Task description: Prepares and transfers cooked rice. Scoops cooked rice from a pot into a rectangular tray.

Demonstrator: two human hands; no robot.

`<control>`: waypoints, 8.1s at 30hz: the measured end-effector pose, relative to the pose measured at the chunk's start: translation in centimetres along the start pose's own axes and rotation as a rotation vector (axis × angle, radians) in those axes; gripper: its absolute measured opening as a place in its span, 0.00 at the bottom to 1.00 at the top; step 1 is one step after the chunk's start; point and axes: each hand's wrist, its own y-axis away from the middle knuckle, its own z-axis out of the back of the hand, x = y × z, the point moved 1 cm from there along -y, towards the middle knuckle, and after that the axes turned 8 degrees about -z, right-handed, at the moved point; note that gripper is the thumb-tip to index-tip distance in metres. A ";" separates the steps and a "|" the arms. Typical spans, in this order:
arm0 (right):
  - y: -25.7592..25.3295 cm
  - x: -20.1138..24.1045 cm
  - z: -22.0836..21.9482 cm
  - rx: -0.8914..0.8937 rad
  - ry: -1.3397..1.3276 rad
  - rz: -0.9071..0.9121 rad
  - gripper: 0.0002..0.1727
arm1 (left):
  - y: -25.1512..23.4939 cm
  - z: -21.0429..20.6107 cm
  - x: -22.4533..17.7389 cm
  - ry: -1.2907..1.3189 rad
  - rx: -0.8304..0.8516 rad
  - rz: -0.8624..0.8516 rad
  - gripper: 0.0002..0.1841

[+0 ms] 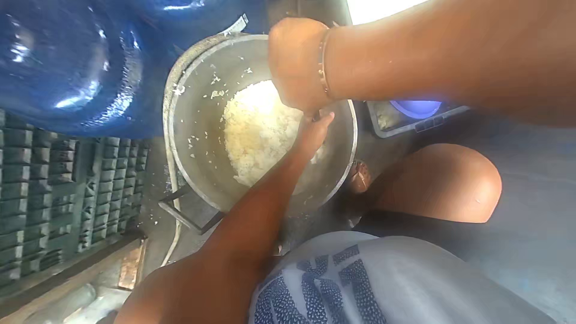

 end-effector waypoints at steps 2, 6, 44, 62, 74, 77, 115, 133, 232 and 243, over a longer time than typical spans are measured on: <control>0.4 4.2 9.4 0.705 0.211 -0.194 0.15 | 0.2 -0.5 -0.2 -0.064 0.000 0.037 0.14; 3.4 4.6 10.2 0.732 0.237 -0.219 0.15 | 0.7 -1.7 -0.6 -0.263 0.012 0.132 0.14; 6.7 3.5 11.3 -0.050 -0.631 -0.555 0.14 | 2.0 5.1 -6.9 -0.629 0.188 -0.028 0.24; 3.3 4.7 3.4 -0.405 -1.708 -0.629 0.26 | -0.6 -0.3 0.1 -0.053 0.012 -0.114 0.12; 1.6 8.5 2.9 -0.286 -1.990 -0.558 0.19 | 4.0 3.3 1.3 -0.076 -0.043 -0.077 0.13; 1.2 9.3 2.8 -0.299 -2.042 -0.525 0.19 | 5.0 4.6 1.0 -0.133 -0.041 -0.073 0.13; 4.3 6.6 1.2 -0.335 -2.118 -0.341 0.23 | 1.8 5.0 0.8 -0.456 0.017 -0.198 0.14; 6.0 7.1 4.3 -0.306 -1.889 -0.237 0.20 | 5.3 7.2 -9.9 -1.131 0.298 0.031 0.22; -0.8 14.1 -1.3 0.901 -0.354 -0.440 0.09 | 14.7 13.3 -19.4 -1.625 0.236 -0.180 0.23; -2.4 6.7 0.0 0.740 -0.157 -0.781 0.09 | 15.3 13.6 -19.6 -1.662 0.178 -0.151 0.23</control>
